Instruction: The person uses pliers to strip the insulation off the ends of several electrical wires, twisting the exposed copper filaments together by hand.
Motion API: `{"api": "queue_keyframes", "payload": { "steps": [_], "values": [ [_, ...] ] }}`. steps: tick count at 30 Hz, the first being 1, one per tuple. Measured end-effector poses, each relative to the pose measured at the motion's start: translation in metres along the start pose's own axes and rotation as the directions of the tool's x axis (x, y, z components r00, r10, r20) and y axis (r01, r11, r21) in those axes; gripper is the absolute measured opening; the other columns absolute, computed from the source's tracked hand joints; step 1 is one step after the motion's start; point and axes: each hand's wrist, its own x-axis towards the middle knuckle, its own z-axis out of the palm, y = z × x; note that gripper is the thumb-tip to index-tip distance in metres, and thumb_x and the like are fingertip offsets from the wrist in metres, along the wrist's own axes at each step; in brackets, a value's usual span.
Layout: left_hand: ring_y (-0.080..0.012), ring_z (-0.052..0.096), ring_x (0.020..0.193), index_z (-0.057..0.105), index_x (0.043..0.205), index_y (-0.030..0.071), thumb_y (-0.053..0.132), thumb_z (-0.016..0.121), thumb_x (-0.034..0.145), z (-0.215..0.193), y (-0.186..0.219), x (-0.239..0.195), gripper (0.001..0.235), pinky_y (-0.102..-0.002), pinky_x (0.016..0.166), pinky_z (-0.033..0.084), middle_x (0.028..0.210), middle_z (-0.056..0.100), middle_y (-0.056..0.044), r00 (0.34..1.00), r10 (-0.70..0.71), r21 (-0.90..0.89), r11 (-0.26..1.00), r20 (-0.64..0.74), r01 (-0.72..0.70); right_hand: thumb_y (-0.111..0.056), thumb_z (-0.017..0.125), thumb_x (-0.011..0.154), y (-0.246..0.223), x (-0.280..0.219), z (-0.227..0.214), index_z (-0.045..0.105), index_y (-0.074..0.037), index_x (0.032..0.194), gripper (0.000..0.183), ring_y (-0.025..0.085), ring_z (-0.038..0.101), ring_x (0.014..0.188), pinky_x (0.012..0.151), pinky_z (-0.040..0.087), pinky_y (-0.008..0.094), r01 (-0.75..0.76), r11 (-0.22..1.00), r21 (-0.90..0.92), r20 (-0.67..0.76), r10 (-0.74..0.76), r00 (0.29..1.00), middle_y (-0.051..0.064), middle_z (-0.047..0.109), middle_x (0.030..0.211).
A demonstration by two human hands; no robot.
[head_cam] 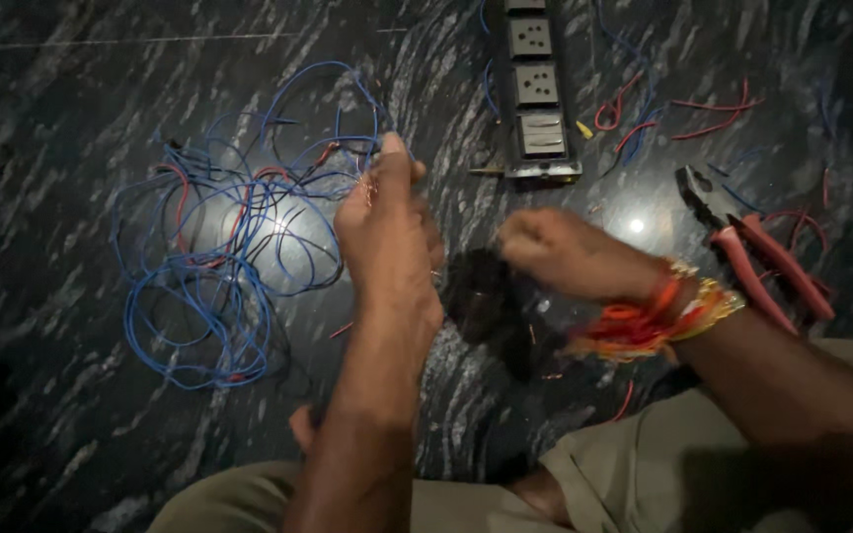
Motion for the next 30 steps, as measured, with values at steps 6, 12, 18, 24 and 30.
{"api": "queue_keyframes", "payload": {
  "steps": [6,12,18,24,30],
  "values": [
    [-0.0048,0.032,0.043,0.059,0.085,0.009,0.05,0.065,0.092,0.007,-0.015,-0.002,0.042,-0.025,0.037,0.021,0.055,0.036,0.008,0.995,-0.1,0.085,0.992,0.019,0.098,-0.019,0.046,0.101,-0.036,-0.033,-0.027,0.051,-0.006,0.092,0.017,0.007,0.044,0.066,0.057,0.041,0.027,-0.053,0.797,0.601,0.091,-0.003,0.996,-0.005,0.048,0.077],
    [-0.005,0.042,0.054,0.064,0.097,0.007,0.06,0.055,0.093,0.018,-0.04,-0.008,0.053,-0.023,0.046,0.031,0.064,0.045,0.006,0.987,-0.087,0.052,0.995,0.135,0.081,-0.022,0.05,0.101,-0.055,-0.039,-0.005,0.06,-0.006,0.094,0.02,0.006,0.045,0.067,0.057,0.042,0.025,0.074,0.959,0.274,-0.18,-0.024,0.983,-0.005,0.053,0.075],
    [-0.0069,0.055,0.078,0.063,0.11,0.002,0.039,0.061,0.1,0.02,-0.065,-0.01,0.039,-0.024,0.071,0.047,0.089,0.061,0.001,0.938,-0.034,0.039,0.999,0.346,0.021,-0.01,0.056,0.097,-0.067,-0.04,0.004,0.06,0.004,0.116,0.024,0.012,0.066,0.084,0.07,0.051,0.029,0.417,0.902,-0.113,-0.441,-0.421,0.792,0.007,0.066,0.094],
    [-0.0153,0.065,0.083,0.062,0.107,0.001,0.03,0.048,0.107,0.012,-0.077,0.005,0.032,-0.029,0.076,0.055,0.096,0.069,-0.009,0.971,-0.017,-0.131,0.99,0.237,0.049,-0.021,0.072,0.092,-0.066,-0.042,-0.006,0.072,-0.003,0.113,0.027,0.016,0.065,0.077,0.066,0.054,0.034,0.227,0.968,-0.11,-0.451,-0.252,0.856,0.008,0.07,0.093],
    [-0.0226,0.066,0.085,0.055,0.105,0.003,0.031,0.045,0.111,0.007,-0.068,0.01,0.03,-0.036,0.075,0.054,0.095,0.067,-0.013,0.98,0.11,-0.351,0.935,0.163,-0.047,-0.039,0.065,0.103,-0.05,-0.045,-0.034,0.068,-0.009,0.133,0.042,0.029,0.059,0.068,0.058,0.047,0.042,-0.341,0.931,0.132,-0.203,0.362,0.91,0.023,0.069,0.086]
  ]
}}
